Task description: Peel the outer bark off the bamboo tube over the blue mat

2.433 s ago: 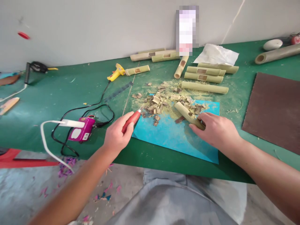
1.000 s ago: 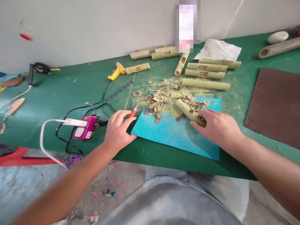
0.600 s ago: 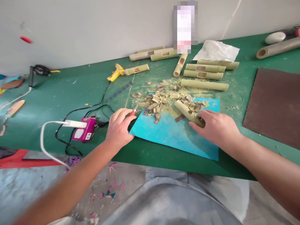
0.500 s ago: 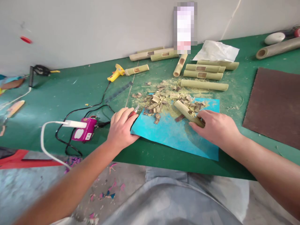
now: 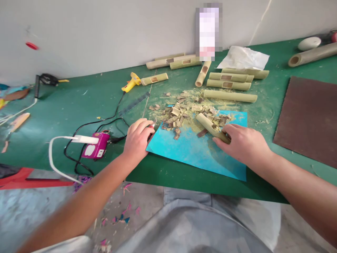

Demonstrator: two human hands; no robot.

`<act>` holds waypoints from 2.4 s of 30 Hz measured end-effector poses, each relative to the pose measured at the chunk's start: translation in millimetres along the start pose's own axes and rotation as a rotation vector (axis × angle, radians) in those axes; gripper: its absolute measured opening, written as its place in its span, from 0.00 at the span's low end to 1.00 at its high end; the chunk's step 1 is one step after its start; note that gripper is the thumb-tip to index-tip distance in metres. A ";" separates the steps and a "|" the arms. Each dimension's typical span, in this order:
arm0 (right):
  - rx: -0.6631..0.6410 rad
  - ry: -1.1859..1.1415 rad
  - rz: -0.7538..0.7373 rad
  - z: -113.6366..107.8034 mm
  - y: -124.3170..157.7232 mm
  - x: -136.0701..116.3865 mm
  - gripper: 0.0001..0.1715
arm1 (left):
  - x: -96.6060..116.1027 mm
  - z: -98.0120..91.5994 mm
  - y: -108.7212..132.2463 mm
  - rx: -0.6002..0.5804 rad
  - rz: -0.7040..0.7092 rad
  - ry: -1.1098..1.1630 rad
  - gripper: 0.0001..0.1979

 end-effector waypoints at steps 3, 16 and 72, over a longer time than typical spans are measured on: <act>-0.004 -0.002 -0.001 0.8 -0.2 -0.4 0.20 | -6.8 -1.6 -1.5 0.002 -0.039 -0.053 0.09; -0.002 0.005 0.009 2.1 -1.1 1.2 0.20 | 10.1 -19.7 11.7 0.069 0.115 0.076 0.12; -0.035 -0.035 -0.001 4.1 -1.9 1.8 0.19 | -81.9 36.3 -95.8 -0.214 -0.338 0.135 0.20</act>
Point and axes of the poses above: each hand's wrist, its own y-axis away from the middle knuckle, its own z-axis out of the palm, x = y × z, the point moved 9 cm from there along -y, towards the middle knuckle, and after that the axes turned 7 degrees about y, right-handed, at the moved point
